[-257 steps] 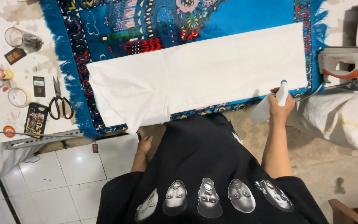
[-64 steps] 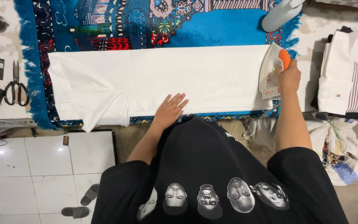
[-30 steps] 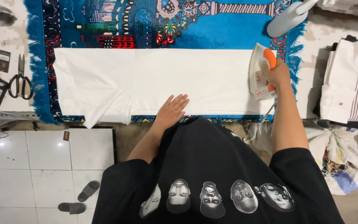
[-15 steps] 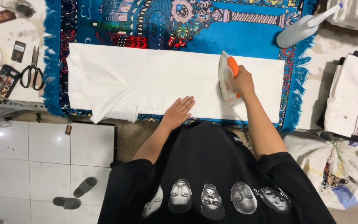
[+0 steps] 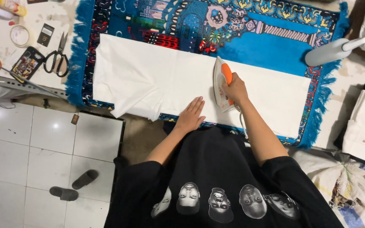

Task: Ironing and folding a white shirt on a padded surface using a hand iron and spray bottle.

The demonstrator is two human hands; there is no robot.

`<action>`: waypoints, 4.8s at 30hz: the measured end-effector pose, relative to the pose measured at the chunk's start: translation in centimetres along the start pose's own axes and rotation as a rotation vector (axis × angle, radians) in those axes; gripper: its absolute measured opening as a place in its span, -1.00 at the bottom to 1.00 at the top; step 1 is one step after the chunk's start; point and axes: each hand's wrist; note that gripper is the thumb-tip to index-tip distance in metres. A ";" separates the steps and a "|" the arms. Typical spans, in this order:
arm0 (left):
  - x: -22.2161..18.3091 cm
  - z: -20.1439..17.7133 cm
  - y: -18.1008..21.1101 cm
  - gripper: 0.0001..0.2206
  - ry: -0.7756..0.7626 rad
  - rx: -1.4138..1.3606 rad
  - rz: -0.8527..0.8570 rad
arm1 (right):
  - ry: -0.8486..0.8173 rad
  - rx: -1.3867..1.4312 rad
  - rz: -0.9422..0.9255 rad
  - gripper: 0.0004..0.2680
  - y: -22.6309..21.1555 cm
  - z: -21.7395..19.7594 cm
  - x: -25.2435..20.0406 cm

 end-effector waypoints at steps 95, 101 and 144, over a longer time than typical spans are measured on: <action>-6.1 -6.7 -6.1 -0.50 0.357 0.340 -0.022 | 0.455 -0.135 0.361 -0.72 30.6 -9.7 -2.5; -6.3 -6.1 -5.0 -0.39 0.253 0.299 -0.185 | 0.218 0.015 0.242 -0.66 25.1 -11.2 -1.0; -8.1 -7.6 -3.8 -0.29 -0.065 0.207 -0.448 | 0.443 -0.066 0.353 -0.67 23.4 -11.2 -1.7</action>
Point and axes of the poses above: each hand's wrist, its own x-axis towards the middle knuckle, its own z-axis out of the palm, y = z × x, and after that the axes turned 4 degrees about -z, right-handed
